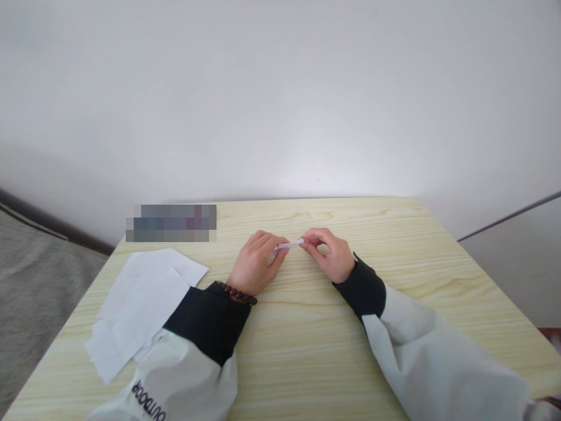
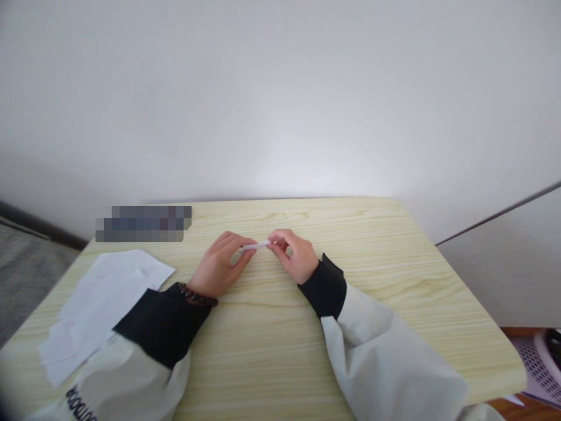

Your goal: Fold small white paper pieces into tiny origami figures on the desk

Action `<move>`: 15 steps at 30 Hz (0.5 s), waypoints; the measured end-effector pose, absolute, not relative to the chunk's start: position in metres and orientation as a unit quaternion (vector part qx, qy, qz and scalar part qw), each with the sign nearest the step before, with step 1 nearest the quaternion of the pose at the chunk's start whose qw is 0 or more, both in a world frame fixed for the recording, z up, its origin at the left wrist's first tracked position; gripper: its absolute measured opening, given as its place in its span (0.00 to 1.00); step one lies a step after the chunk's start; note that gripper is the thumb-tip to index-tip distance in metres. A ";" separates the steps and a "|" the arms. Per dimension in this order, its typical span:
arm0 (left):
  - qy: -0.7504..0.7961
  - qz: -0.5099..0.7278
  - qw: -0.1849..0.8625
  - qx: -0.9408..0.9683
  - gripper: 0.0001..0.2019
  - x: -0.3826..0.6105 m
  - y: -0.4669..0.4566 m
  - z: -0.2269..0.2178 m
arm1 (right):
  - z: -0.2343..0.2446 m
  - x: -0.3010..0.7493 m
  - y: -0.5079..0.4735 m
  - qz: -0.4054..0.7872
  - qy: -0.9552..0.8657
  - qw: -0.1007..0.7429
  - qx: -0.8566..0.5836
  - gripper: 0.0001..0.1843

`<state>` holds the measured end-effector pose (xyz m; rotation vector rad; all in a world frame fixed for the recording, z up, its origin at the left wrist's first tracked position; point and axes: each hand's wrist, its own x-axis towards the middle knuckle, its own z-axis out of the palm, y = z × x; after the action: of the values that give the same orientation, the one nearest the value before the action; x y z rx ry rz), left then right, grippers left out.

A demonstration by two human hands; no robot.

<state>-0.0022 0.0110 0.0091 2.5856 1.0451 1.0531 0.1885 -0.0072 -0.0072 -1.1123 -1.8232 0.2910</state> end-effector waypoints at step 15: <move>0.461 0.325 0.325 0.760 0.13 0.003 0.006 0.014 | 0.000 0.187 -0.010 0.118 -0.783 0.477 -0.381 0.04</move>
<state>0.0026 0.0056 0.0141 1.9913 1.2075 0.8511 0.1866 -0.0104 -0.0004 -0.9314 -1.9123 0.2873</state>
